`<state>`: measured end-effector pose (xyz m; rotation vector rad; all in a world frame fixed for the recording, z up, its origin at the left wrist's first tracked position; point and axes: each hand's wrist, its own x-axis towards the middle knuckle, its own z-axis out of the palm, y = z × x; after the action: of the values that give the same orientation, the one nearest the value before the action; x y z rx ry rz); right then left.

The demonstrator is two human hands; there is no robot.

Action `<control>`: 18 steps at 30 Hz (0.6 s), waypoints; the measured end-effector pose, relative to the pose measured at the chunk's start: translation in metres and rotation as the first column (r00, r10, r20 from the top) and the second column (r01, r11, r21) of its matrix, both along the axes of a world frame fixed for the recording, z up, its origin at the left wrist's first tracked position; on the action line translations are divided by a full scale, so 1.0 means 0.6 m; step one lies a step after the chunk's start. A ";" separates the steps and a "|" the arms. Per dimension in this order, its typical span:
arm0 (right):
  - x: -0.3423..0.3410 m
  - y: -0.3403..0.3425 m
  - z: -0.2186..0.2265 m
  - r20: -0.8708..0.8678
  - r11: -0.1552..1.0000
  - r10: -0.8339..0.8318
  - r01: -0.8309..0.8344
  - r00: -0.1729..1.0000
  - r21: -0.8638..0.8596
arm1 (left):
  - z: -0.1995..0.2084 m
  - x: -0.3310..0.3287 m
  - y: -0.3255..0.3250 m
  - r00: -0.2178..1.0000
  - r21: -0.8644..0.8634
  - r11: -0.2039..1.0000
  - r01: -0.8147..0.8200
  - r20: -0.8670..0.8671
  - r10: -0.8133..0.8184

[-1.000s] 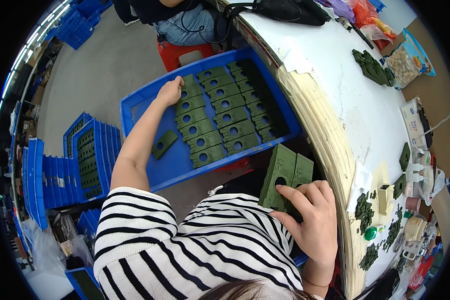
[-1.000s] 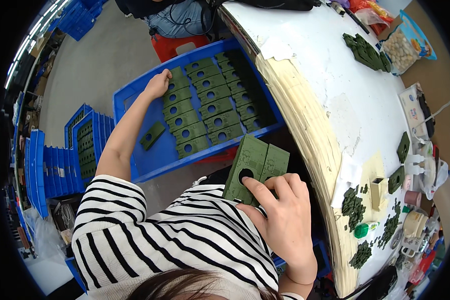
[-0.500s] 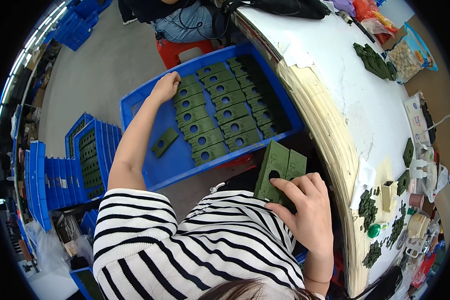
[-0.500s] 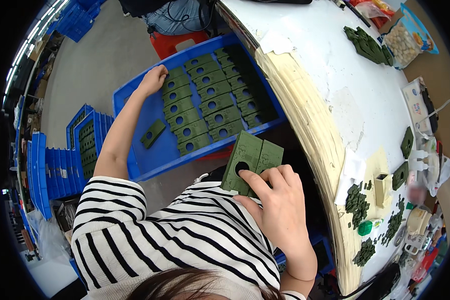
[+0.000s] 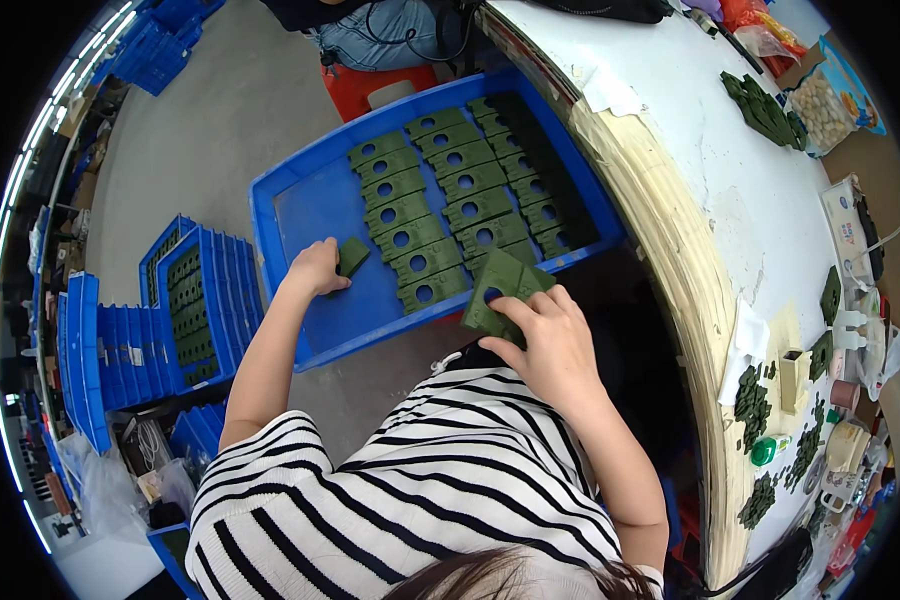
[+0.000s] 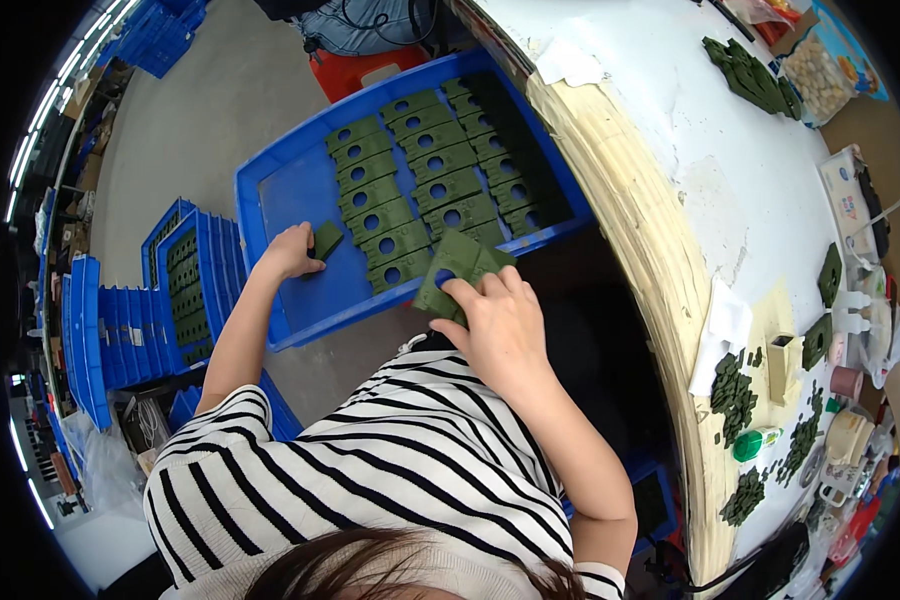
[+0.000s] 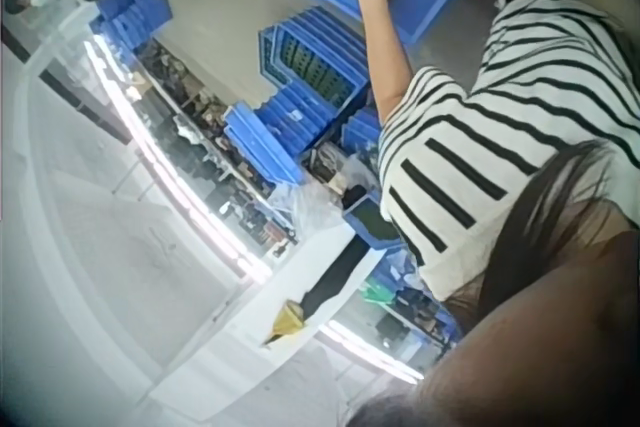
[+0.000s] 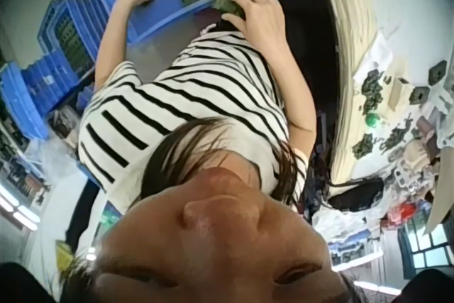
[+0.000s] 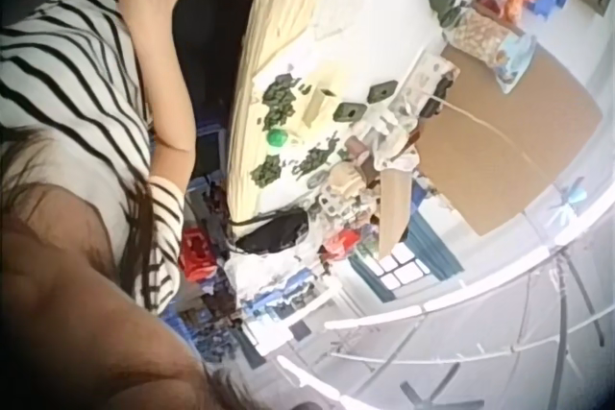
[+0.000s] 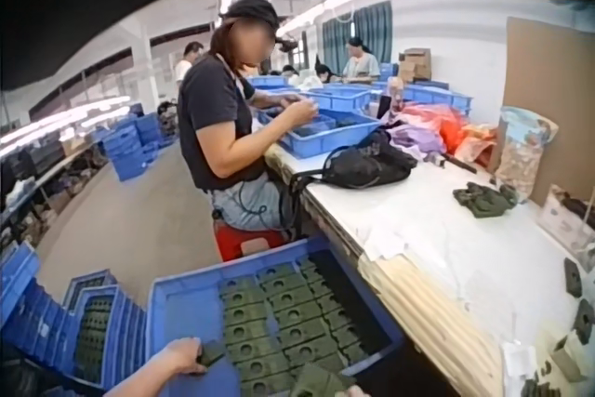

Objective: Assembling green plastic toy tanks by applying glue and attaching small parts.

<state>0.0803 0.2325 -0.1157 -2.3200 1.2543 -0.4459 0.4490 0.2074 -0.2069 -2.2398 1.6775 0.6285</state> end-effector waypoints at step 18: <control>0.352 0.016 -0.112 -0.018 0.950 0.282 -0.277 0.959 0.142 | 0.021 0.042 0.030 0.959 -0.289 0.957 0.012 -0.267 -0.093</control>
<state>0.2917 0.2419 -0.1827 -2.3470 0.9195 -0.2118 0.4744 0.2254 -0.1946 -2.3782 2.0765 0.7619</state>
